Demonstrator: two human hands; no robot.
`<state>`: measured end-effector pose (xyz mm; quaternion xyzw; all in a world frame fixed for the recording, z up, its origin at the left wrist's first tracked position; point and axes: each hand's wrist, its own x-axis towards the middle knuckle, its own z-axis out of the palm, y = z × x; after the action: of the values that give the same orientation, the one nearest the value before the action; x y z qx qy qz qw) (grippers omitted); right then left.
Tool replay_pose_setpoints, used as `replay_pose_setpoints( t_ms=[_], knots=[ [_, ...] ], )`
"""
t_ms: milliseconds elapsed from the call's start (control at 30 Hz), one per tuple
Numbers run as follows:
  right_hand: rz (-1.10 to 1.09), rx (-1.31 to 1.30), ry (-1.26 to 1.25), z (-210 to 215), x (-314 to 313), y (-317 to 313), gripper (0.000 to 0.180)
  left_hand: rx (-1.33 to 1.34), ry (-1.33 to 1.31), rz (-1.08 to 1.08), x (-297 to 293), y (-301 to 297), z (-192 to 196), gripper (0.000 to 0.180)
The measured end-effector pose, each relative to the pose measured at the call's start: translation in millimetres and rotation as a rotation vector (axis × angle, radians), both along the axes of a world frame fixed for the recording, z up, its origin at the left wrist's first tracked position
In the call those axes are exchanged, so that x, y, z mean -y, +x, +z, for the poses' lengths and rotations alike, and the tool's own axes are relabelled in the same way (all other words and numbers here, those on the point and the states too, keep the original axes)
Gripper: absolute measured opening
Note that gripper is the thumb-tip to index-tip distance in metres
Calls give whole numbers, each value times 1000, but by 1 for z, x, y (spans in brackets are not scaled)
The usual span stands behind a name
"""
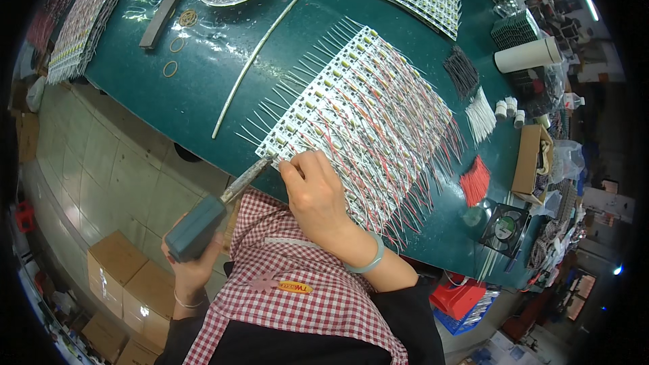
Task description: The person uses a soldering iron to attach small white LED components to a grid of circuit boards. They hold the boards steady with one hand while applying heat with the other, working systematically across the surface. The person occasionally picks up new components from a pile on the table to continue the assembly process.
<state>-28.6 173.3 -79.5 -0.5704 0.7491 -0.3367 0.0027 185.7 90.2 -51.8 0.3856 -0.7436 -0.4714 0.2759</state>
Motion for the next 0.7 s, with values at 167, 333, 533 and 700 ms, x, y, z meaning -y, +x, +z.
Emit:
replay_pose_setpoints(
  t_ms=[167,333,533,700],
  knots=[
    [3,-5,-9,-1,0,-1,24,-14,108,58,-5,13,-7,19],
    [-5,-11,-17,-3,-1,0,24,-4,125,48,-4,12,-2,20],
    [-5,4,-26,-3,-1,0,25,34,-4,-36,-1,6,1,18],
    [-8,-1,-28,-5,-1,1,26,18,-3,-17,-2,1,1,16]
  ],
)
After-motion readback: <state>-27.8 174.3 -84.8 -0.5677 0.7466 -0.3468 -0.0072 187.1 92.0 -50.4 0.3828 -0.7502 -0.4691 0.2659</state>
